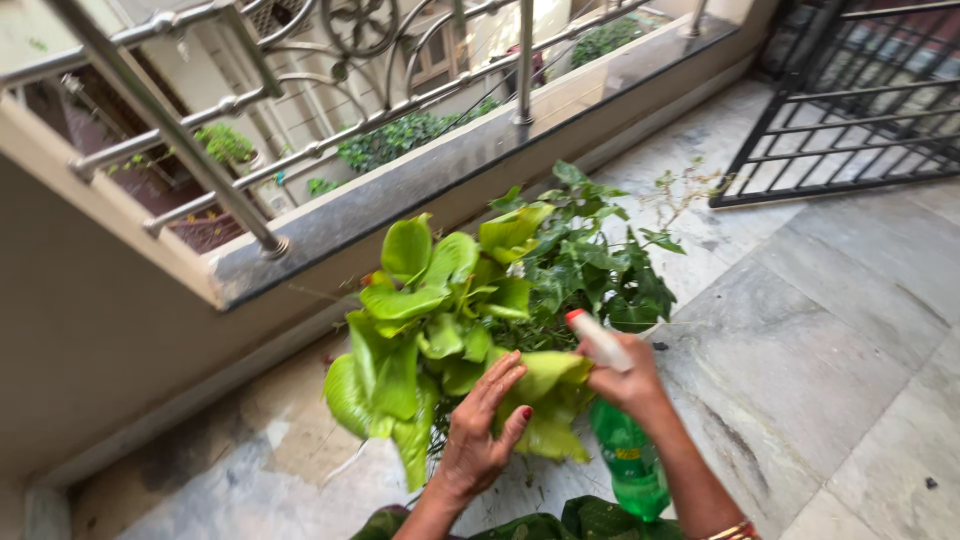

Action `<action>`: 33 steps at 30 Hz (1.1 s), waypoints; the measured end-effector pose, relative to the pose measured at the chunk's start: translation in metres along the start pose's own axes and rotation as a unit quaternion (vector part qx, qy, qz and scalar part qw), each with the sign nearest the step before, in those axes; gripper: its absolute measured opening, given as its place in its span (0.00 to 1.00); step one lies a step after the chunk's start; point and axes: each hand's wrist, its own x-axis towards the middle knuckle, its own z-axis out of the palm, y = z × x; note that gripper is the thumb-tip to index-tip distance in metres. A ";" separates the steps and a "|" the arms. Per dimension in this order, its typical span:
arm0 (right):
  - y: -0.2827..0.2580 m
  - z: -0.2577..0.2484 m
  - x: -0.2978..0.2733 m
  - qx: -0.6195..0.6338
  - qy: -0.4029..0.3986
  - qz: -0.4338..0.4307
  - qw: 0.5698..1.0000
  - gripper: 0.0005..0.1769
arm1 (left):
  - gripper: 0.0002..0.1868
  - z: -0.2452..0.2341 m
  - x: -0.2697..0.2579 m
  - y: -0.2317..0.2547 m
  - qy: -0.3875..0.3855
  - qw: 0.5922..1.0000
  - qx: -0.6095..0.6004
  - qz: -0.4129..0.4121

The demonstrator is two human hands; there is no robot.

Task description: The person sprays water onto a potted plant using a spray bottle while seated on a balcony. They repeatedly mist the leaves and occasionally adjust the foliage with their hands.

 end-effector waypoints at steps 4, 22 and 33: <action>-0.025 -0.031 -0.005 0.014 0.014 0.023 1.000 0.10 | 0.10 0.002 -0.027 -0.009 -0.084 0.994 0.062 -0.035; -0.113 -0.060 -0.032 -0.087 0.111 0.048 0.989 0.13 | 0.21 0.117 -0.042 -0.133 -0.276 0.945 0.175 0.004; -0.063 0.004 -0.052 -0.057 -0.081 0.116 0.988 0.13 | 0.40 0.021 0.041 -0.105 -0.259 0.839 -0.009 -0.478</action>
